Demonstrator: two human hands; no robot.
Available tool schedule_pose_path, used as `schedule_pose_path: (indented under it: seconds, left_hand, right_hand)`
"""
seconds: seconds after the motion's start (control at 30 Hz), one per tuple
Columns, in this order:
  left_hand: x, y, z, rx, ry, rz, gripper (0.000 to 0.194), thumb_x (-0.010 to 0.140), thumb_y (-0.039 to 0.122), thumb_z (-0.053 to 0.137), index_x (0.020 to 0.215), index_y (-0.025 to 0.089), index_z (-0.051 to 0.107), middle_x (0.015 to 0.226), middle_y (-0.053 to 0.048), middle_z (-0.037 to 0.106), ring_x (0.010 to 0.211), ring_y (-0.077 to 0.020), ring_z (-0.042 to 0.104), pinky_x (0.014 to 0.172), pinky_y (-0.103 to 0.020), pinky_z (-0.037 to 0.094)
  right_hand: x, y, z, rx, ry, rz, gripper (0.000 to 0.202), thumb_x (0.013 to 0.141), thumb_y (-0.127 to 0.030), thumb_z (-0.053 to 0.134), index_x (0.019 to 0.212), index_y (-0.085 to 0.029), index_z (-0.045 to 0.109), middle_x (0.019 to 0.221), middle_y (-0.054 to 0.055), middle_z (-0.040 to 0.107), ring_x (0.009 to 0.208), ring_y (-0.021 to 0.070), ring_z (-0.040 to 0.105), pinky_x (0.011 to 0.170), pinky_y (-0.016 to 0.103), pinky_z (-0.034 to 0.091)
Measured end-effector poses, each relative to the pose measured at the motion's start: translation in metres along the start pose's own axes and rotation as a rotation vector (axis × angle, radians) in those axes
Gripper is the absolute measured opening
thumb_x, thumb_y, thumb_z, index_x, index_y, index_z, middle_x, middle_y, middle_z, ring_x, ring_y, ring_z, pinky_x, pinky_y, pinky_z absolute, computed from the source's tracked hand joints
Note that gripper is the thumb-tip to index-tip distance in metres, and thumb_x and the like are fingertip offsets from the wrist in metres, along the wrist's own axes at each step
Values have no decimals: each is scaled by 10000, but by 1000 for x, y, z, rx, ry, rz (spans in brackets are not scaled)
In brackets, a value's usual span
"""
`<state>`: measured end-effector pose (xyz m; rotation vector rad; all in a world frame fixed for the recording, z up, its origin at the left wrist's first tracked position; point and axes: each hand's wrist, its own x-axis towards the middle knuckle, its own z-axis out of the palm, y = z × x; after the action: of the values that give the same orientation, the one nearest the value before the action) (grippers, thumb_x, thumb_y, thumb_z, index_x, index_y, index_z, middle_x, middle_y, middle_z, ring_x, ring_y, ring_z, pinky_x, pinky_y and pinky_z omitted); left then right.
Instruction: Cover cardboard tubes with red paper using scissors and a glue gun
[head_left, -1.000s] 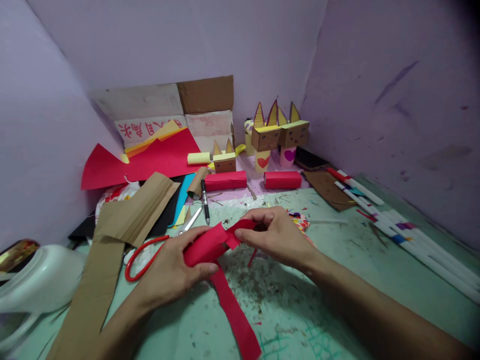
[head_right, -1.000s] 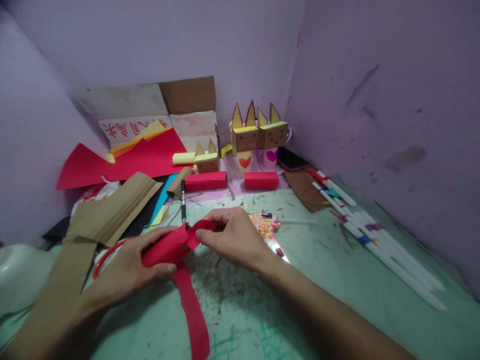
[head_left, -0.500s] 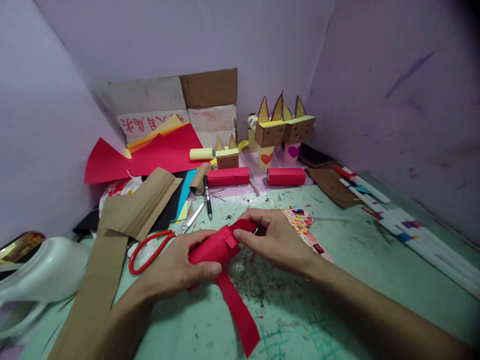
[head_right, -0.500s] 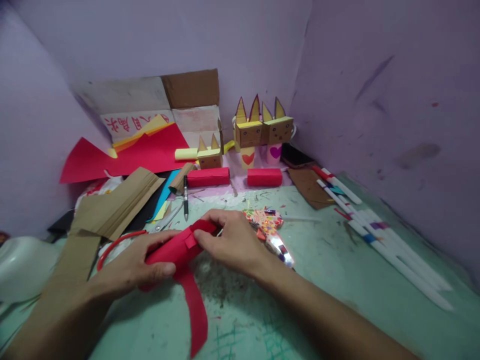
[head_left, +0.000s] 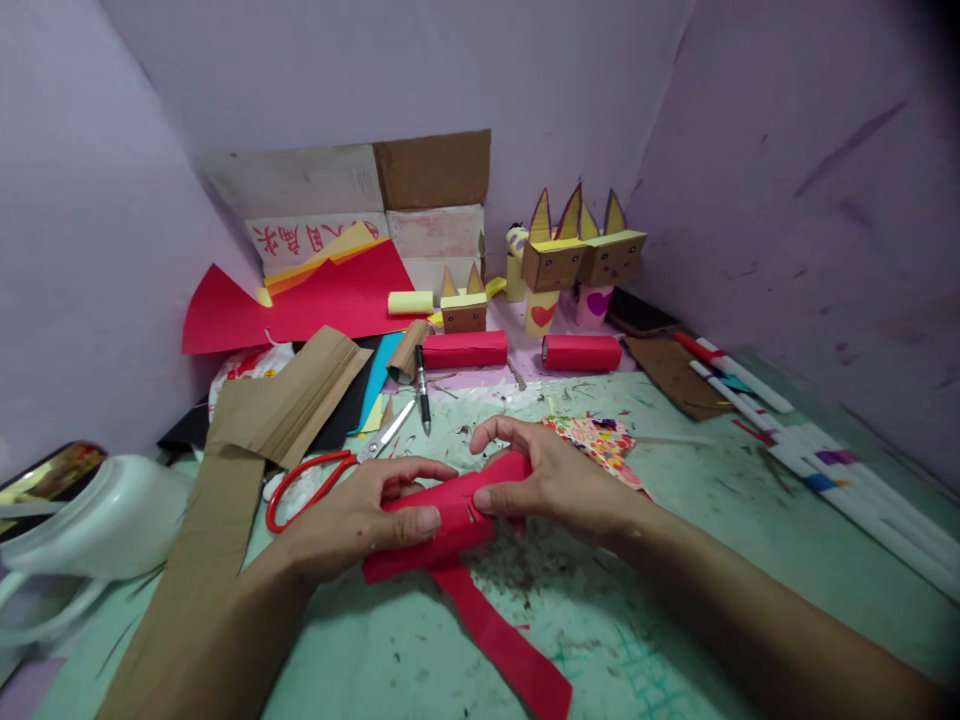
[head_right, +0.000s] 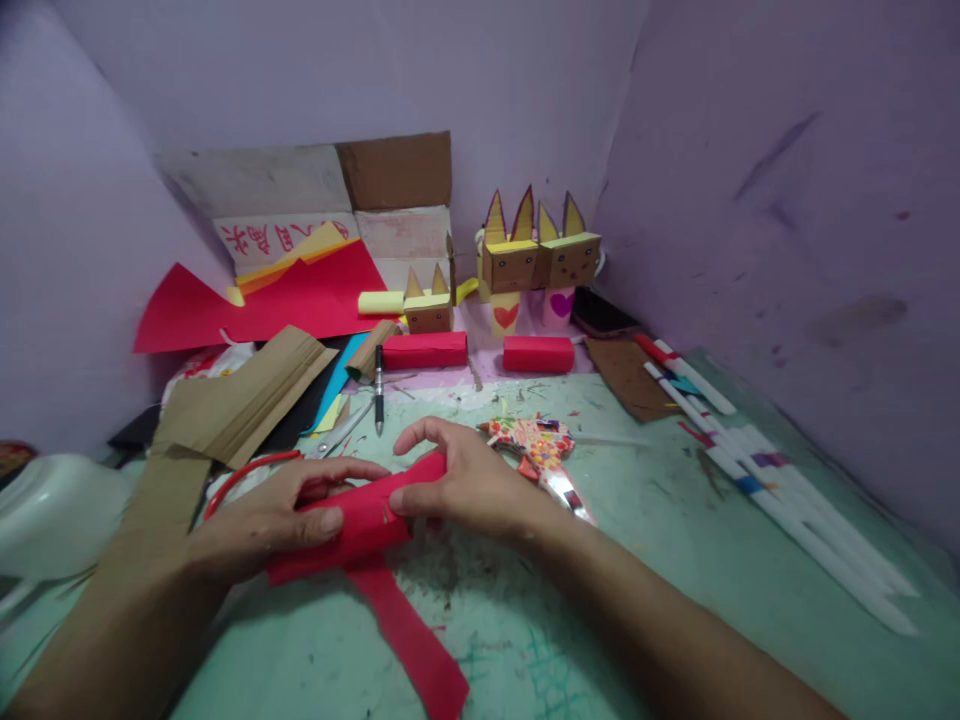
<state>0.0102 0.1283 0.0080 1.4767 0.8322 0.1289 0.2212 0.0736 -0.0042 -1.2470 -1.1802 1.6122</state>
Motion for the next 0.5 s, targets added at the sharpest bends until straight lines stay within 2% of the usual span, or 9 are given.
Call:
schedule_pose_path:
  seconds: [0.27,0.4,0.5]
  left_hand:
    - [-2,-1,-1,-28,-51,34,528,702,508,714,1146,235,630,993,-27,713,837,-184,630,711,-271,476]
    - [-2,-1,1,-73,-25,-6,526,686,498,731,1118,213,639,956,-25,714,799,-176,636,695,-263,472]
    - [0,0,3,-97,-6,-19,529,674,507,731,1092,194,643,931,-26,714,778,-177,636,685,-264,464]
  right_hand:
    - [-1,2,3,-29,4,-58,346,575,-125,688,806,-218,447,508,-107,536,412,68,496,396,158,362]
    - [0,5,4,-58,-15,-92,336,592,-120,683,806,-223,444,578,-105,516,430,57,463,397,159,337]
    - [1,6,5,-72,4,-87,347,582,-131,698,799,-224,444,553,-101,516,445,74,481,402,165,344]
